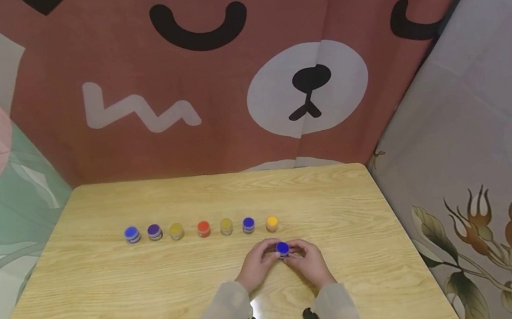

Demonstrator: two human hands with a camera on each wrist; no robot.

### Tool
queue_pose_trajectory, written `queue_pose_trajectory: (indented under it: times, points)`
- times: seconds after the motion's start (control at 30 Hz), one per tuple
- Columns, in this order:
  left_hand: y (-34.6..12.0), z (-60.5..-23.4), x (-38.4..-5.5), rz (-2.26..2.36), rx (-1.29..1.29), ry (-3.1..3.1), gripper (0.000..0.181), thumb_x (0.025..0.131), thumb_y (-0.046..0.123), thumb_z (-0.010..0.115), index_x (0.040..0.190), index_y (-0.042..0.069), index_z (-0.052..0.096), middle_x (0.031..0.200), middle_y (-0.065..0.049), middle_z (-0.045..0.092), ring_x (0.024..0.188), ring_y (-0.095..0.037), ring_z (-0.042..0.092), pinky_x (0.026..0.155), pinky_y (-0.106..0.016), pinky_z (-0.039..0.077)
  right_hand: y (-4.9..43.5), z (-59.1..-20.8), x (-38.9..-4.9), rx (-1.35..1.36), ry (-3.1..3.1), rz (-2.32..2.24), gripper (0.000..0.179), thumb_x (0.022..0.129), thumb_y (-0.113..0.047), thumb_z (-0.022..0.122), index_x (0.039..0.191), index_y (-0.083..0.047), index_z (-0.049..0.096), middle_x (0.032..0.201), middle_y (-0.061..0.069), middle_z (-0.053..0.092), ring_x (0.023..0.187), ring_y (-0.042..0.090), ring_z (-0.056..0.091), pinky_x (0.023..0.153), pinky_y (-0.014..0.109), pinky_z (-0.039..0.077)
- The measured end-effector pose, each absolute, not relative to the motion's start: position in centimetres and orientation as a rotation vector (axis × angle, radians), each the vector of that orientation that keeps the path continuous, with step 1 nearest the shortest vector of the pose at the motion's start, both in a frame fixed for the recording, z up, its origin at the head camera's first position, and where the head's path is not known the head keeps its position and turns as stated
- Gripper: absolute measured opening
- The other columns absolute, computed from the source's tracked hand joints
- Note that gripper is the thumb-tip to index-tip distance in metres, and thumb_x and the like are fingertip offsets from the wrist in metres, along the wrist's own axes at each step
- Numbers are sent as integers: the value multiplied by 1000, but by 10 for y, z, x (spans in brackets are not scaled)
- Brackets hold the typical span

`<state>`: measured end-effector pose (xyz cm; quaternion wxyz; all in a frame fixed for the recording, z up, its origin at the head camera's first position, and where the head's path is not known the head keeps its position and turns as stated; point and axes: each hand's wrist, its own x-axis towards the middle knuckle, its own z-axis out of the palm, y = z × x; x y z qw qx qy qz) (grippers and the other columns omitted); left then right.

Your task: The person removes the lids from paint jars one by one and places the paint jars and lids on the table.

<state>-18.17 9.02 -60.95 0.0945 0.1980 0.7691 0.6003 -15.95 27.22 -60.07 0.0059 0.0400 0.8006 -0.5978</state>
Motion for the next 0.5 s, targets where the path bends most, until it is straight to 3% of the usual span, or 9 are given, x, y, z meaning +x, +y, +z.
queue_pose_trajectory:
  times: [0.27,0.5]
  points:
    - [91,-607,-181,1805,537,2258,30,101,17,64,131,9,61,129,-9,63,121,-27,61,97,-29,55,270,-596,-158,138,2500,-1882,32,81,12,78,111,3,72,106,11,71,94,13,66,81,19,57]
    - [89,-609,-181,1856,556,2236,36,103,14,61,137,3,57,132,-14,61,122,-30,60,100,-35,54,268,-590,-157,146,2486,-1876,33,81,14,77,112,5,71,109,15,71,97,20,66,82,20,58]
